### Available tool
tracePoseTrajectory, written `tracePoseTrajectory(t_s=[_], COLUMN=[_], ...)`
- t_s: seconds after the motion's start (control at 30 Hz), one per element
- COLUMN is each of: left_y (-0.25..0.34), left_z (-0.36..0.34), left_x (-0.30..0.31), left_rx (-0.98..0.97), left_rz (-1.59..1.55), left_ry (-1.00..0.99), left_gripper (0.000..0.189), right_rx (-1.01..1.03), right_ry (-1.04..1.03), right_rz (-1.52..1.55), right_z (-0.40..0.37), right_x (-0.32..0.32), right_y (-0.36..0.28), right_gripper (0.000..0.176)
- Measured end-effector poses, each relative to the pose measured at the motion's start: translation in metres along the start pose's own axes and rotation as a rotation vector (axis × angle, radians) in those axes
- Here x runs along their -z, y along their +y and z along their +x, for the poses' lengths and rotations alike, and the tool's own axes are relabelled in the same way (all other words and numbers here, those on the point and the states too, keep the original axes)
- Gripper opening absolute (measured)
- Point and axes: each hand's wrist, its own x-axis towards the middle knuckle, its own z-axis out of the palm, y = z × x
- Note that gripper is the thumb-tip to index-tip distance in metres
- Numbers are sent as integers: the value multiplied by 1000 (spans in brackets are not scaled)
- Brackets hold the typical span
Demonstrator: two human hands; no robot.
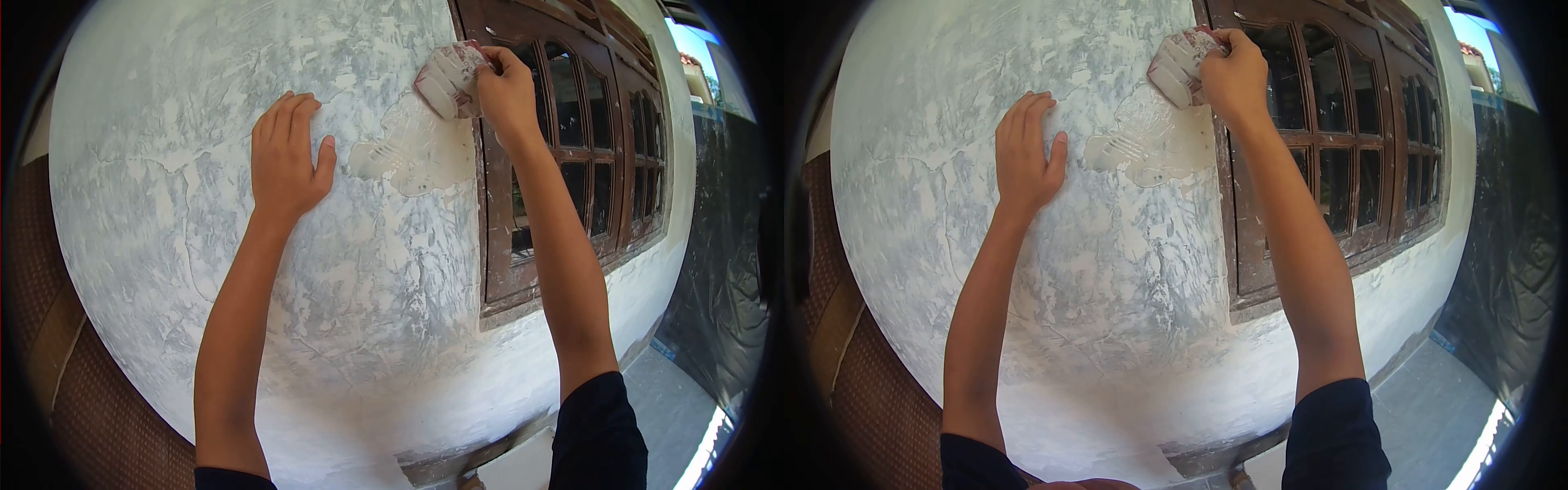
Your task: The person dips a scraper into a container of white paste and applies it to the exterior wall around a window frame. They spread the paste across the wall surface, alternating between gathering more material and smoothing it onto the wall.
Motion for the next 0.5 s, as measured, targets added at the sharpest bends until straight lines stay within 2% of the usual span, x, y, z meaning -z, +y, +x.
tracePoseTrajectory(t_s=[0.03,0.07,0.1,0.2,0.27,0.3,0.37,0.5], left_y=[0,0,-1,0,-1,-1,-1,-1], left_z=[0,0,0,0,0,0,0,0], left_x=[0,0,0,-2,-1,-1,-1,-2], left_rx=[-5,-2,0,0,-3,-2,2,2], left_rz=[-4,-4,-11,-13,0,1,1,-12], left_ry=[13,13,12,13,14,13,13,15], left_gripper=[41,41,41,41,41,41,41,40], right_rx=[27,17,77,174,42,-45,2,160], right_ry=[2,-103,-200,-285,55,79,78,-241], right_rz=[107,91,-22,-117,-139,-1,87,-15], right_z=[1,-12,-23,-27,-10,-5,-8,-56], right_x=[1,-2,-6,-15,-12,-4,-5,-33], right_y=[0,-12,-15,-7,-4,-6,-8,-29], right_gripper=[26,25,26,27,27,27,25,21])
